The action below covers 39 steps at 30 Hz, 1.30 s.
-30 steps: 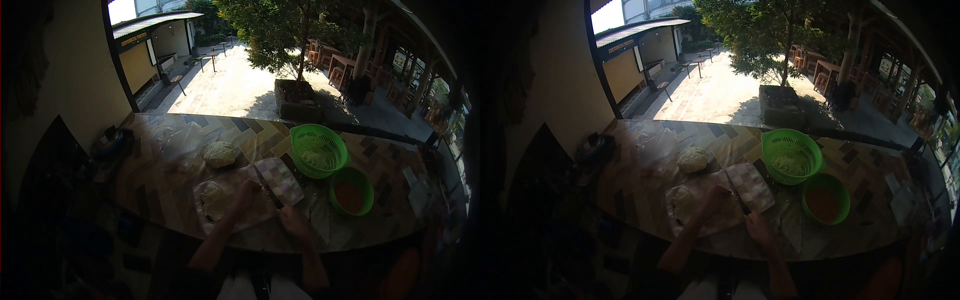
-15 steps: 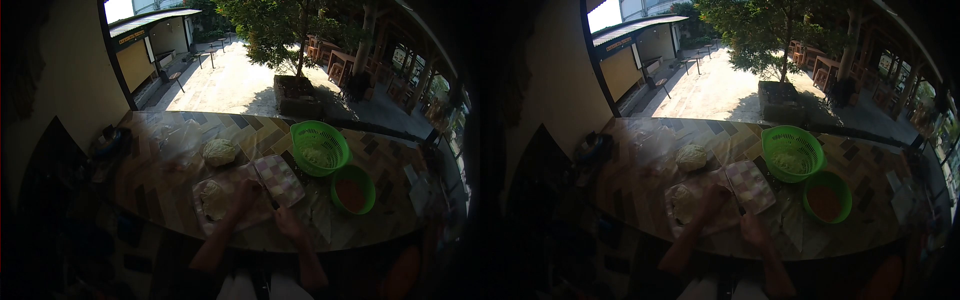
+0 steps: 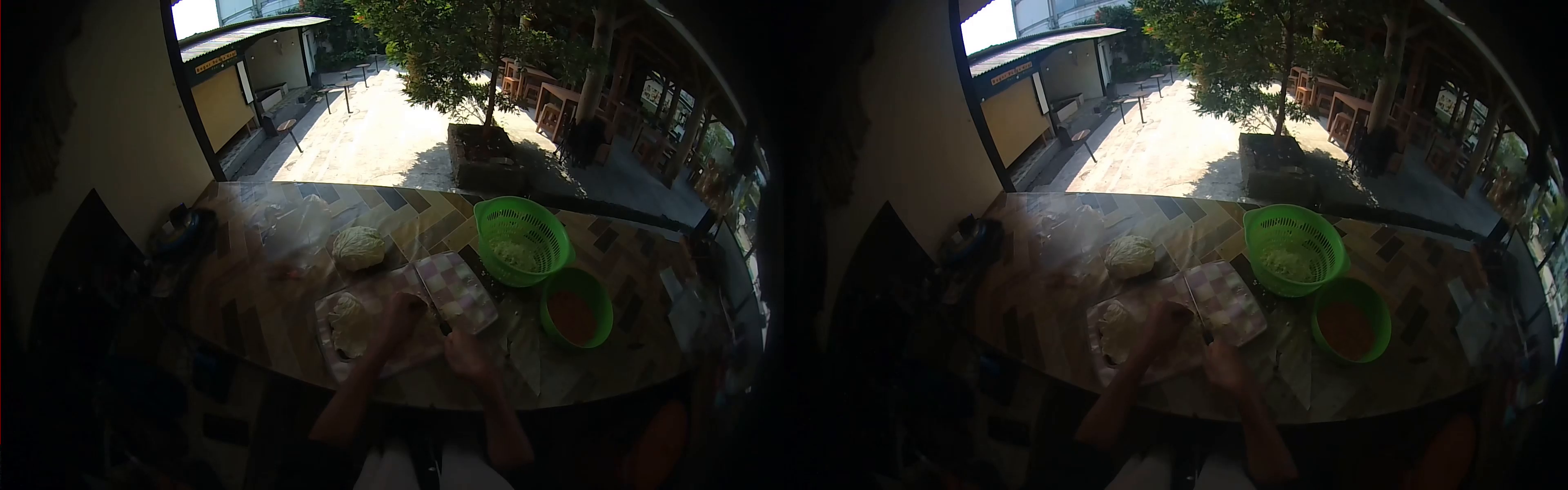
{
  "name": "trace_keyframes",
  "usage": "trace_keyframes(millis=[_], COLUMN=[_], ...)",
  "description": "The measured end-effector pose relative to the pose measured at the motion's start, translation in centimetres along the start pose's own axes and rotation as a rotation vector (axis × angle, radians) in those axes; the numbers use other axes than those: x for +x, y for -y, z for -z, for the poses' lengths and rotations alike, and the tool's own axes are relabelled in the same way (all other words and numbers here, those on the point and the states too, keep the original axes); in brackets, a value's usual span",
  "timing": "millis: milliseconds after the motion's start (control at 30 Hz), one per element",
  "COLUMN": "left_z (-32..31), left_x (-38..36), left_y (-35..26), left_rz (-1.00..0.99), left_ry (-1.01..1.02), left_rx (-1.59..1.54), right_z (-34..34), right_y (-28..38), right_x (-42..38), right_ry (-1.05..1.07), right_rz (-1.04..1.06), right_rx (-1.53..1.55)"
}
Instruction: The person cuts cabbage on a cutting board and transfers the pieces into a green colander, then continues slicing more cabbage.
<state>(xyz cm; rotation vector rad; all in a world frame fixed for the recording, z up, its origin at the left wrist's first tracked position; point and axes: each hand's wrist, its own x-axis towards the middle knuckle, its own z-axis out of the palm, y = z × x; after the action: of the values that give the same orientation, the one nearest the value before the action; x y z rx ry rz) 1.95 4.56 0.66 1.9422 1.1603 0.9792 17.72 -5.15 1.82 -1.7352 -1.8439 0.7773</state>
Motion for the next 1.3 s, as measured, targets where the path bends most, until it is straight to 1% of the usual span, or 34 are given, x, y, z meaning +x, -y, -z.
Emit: trace_keyframes(millis=[100, 200, 300, 400, 500, 600, 633, 700, 733, 767, 867, 900, 967, 1000, 1067, 1100, 1167, 1200, 1267, 1300], left_z=[-0.3, 0.1, -0.5, -0.3, 0.3, 0.1, 0.1, 0.3, 0.2, 0.1, 0.9, 1.5, 2.5, 2.9, 3.2, 3.3, 3.7, 3.7, 3.6, 3.5], left_x=[-0.4, -0.3, 0.5, 0.4, -0.6, -0.7, -0.5, -0.5, -0.5, -0.3, -0.1, -0.3, -0.6, -0.8, -1.6, -2.0, -3.3, -3.8, -4.7, -5.1], left_y=[0.2, -0.6, 1.4, 1.1, -0.6, -0.1, 0.0, 0.0, 0.4, 1.2, 0.8, 0.4, -0.4, -0.7, -0.6, -0.5, 0.1, 0.3, -0.4, -0.6], left_rz=[-0.047, -0.021, -0.056, -0.048, 0.023, 0.061, 0.063, 0.071, 0.046, 0.020, -0.050, -0.068, -0.032, -0.014, -0.076, -0.109, -0.145, -0.162, -0.068, -0.020], left_ry=[-0.070, -0.038, 0.023, 0.010, -0.026, -0.027, -0.015, 0.017, 0.003, -0.012, -0.071, -0.094, -0.081, -0.074, -0.103, -0.116, -0.079, -0.059, -0.027, -0.010], left_rx=[0.052, 0.034, 0.047, 0.045, -0.019, -0.013, -0.021, -0.037, -0.029, -0.020, -0.056, -0.077, -0.047, -0.033, 0.032, 0.065, 0.172, 0.226, 0.172, 0.145], right_z=[-3.4, -3.0, -0.8, 1.7, -0.2, -3.6, -4.3, -2.8, -1.9, -1.9, 2.1, 2.8, 3.9, 4.3, 4.6, 4.3, 3.2, 2.6, 1.7, 1.7], right_y=[0.8, 0.3, -1.3, 0.1, 1.2, 0.9, 0.1, -0.3, -0.9, -2.9, -1.5, -1.2, -0.8, -1.0, -1.5, -1.8, -2.8, -3.6, -5.1, -5.1], right_x=[-1.0, 0.1, 1.4, 0.0, -1.4, -1.9, -1.2, 0.1, 0.8, 1.9, 0.9, 0.3, -0.6, -0.8, -1.3, -1.5, -1.7, -1.6, -1.5, -1.6], right_ry=[-0.247, -0.199, -0.099, 0.050, 0.037, -0.208, -0.289, -0.187, -0.141, -0.116, 0.049, 0.044, 0.036, 0.028, 0.007, -0.086, -0.275, -0.322, -0.416, -0.376], right_rz=[-0.148, -0.091, 0.150, 0.066, -0.158, -0.179, -0.094, -0.029, 0.008, 0.074, -0.086, -0.148, -0.274, -0.283, -0.302, -0.233, -0.095, -0.029, 0.104, 0.045], right_rx=[0.042, 0.042, -0.003, -0.003, 0.094, 0.053, 0.049, 0.075, 0.089, 0.013, 0.414, 0.448, 0.517, 0.447, 0.309, 0.277, 0.212, 0.144, 0.009, 0.047])
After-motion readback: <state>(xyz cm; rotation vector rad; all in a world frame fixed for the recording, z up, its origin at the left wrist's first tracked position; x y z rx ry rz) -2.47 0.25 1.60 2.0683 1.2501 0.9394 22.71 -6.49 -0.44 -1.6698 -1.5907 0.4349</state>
